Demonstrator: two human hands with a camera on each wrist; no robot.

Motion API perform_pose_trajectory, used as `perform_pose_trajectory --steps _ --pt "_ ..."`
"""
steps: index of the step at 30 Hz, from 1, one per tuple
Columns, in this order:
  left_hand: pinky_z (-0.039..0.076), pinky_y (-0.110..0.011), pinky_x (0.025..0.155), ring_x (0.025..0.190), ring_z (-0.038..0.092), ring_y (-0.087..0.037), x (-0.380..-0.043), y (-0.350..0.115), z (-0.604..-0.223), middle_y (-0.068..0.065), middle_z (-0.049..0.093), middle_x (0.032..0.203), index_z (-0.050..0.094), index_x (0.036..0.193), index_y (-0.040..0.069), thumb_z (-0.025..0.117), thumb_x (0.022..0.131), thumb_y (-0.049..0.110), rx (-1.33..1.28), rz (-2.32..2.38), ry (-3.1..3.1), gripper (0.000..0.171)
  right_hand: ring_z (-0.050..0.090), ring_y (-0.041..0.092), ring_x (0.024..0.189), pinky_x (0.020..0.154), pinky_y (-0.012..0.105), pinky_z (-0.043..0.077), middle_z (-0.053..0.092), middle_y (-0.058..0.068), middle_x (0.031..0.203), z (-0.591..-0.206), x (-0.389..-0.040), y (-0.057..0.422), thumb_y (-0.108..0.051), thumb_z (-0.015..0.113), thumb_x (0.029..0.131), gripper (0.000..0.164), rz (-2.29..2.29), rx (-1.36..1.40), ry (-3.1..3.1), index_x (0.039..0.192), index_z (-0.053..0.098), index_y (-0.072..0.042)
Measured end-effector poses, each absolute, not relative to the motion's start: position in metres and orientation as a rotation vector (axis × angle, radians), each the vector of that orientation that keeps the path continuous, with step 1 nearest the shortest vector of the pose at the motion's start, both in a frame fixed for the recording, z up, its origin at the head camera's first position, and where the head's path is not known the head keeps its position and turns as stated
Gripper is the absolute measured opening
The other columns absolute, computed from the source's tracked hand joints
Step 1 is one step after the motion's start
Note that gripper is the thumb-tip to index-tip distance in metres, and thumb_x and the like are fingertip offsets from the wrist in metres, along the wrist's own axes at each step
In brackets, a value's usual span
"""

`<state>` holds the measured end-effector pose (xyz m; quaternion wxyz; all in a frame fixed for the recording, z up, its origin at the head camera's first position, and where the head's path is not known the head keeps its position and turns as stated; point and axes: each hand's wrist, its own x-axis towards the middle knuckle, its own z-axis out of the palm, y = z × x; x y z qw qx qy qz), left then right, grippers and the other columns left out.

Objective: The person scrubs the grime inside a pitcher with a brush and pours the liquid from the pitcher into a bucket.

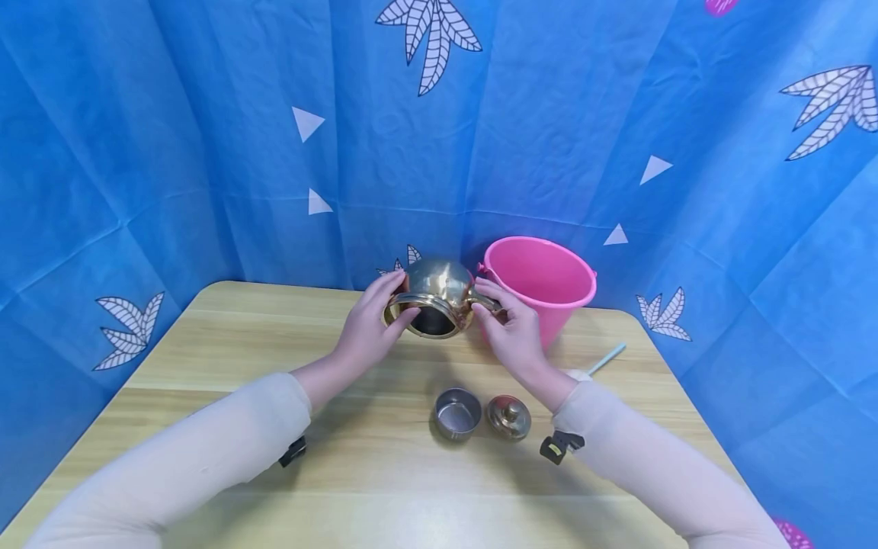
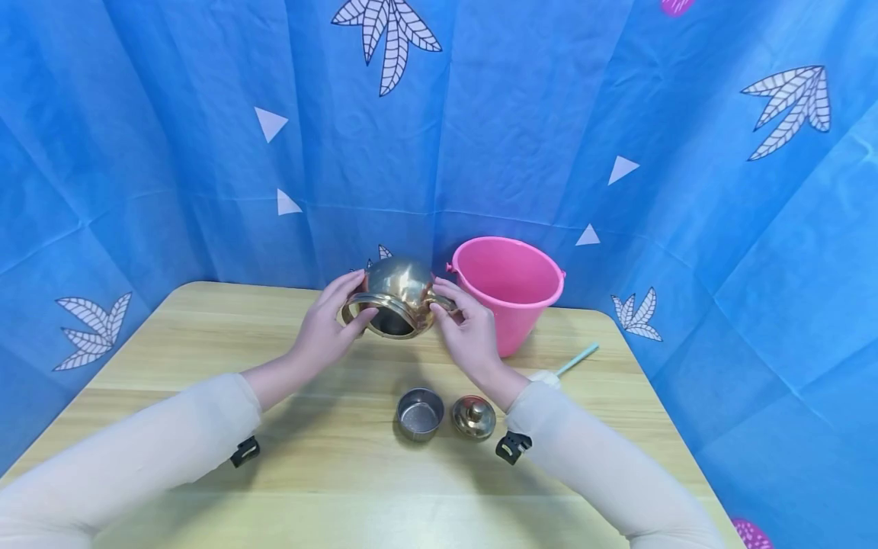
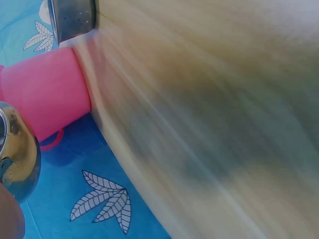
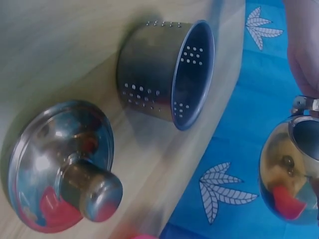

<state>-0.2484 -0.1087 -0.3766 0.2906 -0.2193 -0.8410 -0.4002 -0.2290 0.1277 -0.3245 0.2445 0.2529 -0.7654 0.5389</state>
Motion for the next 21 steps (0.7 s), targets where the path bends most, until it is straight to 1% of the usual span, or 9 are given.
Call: perform_pose_trajectory --steps 3,7,8,13,15,16,20,21 --pt "0.04 -0.047 0.11 0.136 0.047 -0.033 -0.245 -0.112 -0.379 -0.014 0.05 0.147 0.051 0.144 0.002 0.077 0.09 0.023 -0.577 -1.071 -2.238 0.064 0.066 0.036 0.108 0.067 0.01 0.049 0.066 0.023 0.125 -0.326 -0.228 0.125 0.012 0.07 0.086 0.028 1.475 0.678 -2.123 0.115 0.067 0.012" --pt "0.041 -0.047 0.11 0.134 0.049 -0.031 -0.243 -0.117 -0.382 -0.013 0.05 0.147 0.051 0.144 0.002 0.077 0.09 0.024 -0.569 -1.082 -2.239 0.064 0.066 0.036 0.107 0.068 0.01 0.048 0.065 0.023 0.125 -0.328 -0.226 0.121 0.011 0.07 0.087 0.028 1.501 0.675 -2.144 0.115 0.067 0.013" --pt "0.042 -0.046 0.109 0.134 0.05 -0.03 -0.242 -0.118 -0.383 -0.012 0.051 0.147 0.051 0.144 0.002 0.077 0.09 0.024 -0.567 -1.082 -2.239 0.064 0.067 0.036 0.103 0.068 0.01 0.047 0.065 0.024 0.125 -0.328 -0.226 0.12 0.011 0.069 0.087 0.028 1.511 0.674 -2.147 0.115 0.067 0.013" --pt "0.044 -0.047 0.107 0.131 0.052 -0.029 -0.239 -0.124 -0.386 -0.012 0.052 0.146 0.052 0.144 0.003 0.076 0.09 0.025 -0.558 -1.079 -2.238 0.063 0.067 0.035 0.1 0.068 0.011 0.048 0.065 0.025 0.125 -0.33 -0.224 0.115 0.012 0.068 0.087 0.028 1.548 0.674 -2.162 0.115 0.066 0.014" --pt "0.045 -0.048 0.106 0.13 0.054 -0.029 -0.238 -0.126 -0.387 -0.011 0.052 0.146 0.052 0.144 0.003 0.076 0.09 0.025 -0.553 -1.077 -2.241 0.063 0.068 0.03 0.097 0.067 0.011 0.049 0.065 0.025 0.125 -0.334 -0.227 0.114 0.012 0.068 0.088 0.028 1.556 0.671 -2.168 0.116 0.066 0.014" --pt "0.045 -0.048 0.106 0.129 0.054 -0.029 -0.238 -0.127 -0.387 -0.011 0.052 0.146 0.052 0.144 0.003 0.076 0.09 0.025 -0.551 -1.077 -2.242 0.063 0.067 0.027 0.09 0.065 0.011 0.048 0.065 0.025 0.126 -0.338 -0.23 0.114 0.011 0.068 0.088 0.028 1.558 0.667 -2.171 0.116 0.066 0.013" --pt "0.045 -0.048 0.106 0.129 0.054 -0.03 -0.236 -0.13 -0.389 -0.012 0.052 0.145 0.052 0.143 0.002 0.077 0.09 0.024 -0.539 -1.083 -2.248 0.062 0.059 0.011 0.072 0.06 0.012 0.045 0.066 0.019 0.127 -0.357 -0.243 0.113 0.008 0.07 0.088 0.03 1.568 0.639 -2.185 0.118 0.068 0.008" --pt "0.044 -0.048 0.106 0.129 0.054 -0.03 -0.235 -0.131 -0.39 -0.012 0.052 0.145 0.052 0.143 0.002 0.077 0.09 0.024 -0.535 -1.082 -2.25 0.062 0.058 0.009 0.071 0.06 0.012 0.045 0.066 0.017 0.127 -0.362 -0.247 0.113 0.007 0.071 0.088 0.03 1.576 0.633 -2.188 0.118 0.069 0.007"
